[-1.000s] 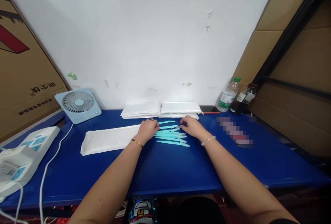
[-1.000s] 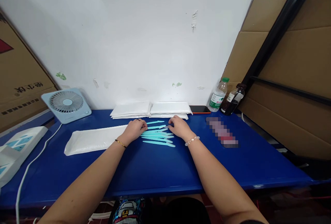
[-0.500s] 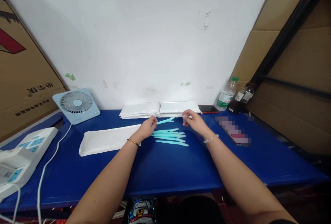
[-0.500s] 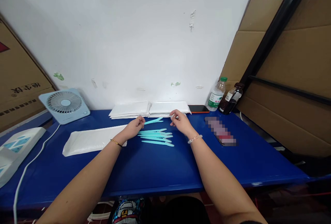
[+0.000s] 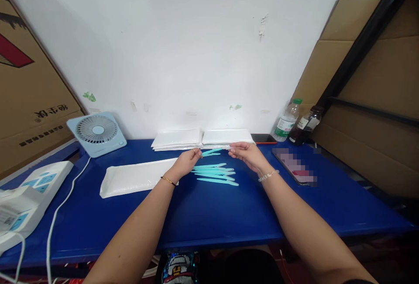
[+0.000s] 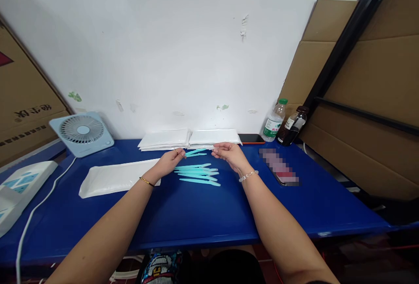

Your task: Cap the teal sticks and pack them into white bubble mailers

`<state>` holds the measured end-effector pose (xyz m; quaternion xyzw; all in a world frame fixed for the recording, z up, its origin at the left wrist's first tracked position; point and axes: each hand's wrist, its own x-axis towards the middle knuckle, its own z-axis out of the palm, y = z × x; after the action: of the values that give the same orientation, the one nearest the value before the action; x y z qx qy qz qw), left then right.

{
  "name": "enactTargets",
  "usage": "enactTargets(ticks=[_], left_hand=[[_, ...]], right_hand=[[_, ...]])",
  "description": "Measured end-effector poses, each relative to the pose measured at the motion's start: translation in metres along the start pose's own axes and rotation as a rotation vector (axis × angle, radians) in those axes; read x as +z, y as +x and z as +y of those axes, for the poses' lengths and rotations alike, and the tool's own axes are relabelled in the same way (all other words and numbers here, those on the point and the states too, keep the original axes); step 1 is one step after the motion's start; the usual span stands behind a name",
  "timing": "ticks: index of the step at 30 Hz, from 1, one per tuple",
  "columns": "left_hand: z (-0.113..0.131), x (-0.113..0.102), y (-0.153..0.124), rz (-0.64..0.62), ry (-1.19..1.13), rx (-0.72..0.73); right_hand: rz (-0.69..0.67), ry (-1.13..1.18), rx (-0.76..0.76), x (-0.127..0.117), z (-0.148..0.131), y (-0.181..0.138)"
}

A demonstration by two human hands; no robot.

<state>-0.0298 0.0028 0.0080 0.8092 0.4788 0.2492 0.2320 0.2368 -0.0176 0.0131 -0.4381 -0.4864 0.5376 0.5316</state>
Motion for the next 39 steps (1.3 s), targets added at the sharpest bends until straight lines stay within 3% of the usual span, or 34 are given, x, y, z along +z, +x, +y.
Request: enactTargets(ticks=[17, 28, 35, 39], left_hand=[[0.003, 0.001, -0.003, -0.069, 0.005, 0.020], [-0.006, -0.001, 0.001, -0.029, -0.003, 0.020], [0.007, 0.003, -0.004, -0.095, -0.022, 0.019], [0.014, 0.006, -0.008, -0.149, 0.025, 0.064]], right_hand=[[-0.140, -0.234, -0.042, 0.005, 0.014, 0.002], [-0.049, -0.242, -0.062, 0.002, 0.003, 0.000], [-0.156, -0.280, -0.046, 0.011, 0.014, -0.001], [-0.182, -0.420, -0.073, 0.005, 0.015, 0.002]])
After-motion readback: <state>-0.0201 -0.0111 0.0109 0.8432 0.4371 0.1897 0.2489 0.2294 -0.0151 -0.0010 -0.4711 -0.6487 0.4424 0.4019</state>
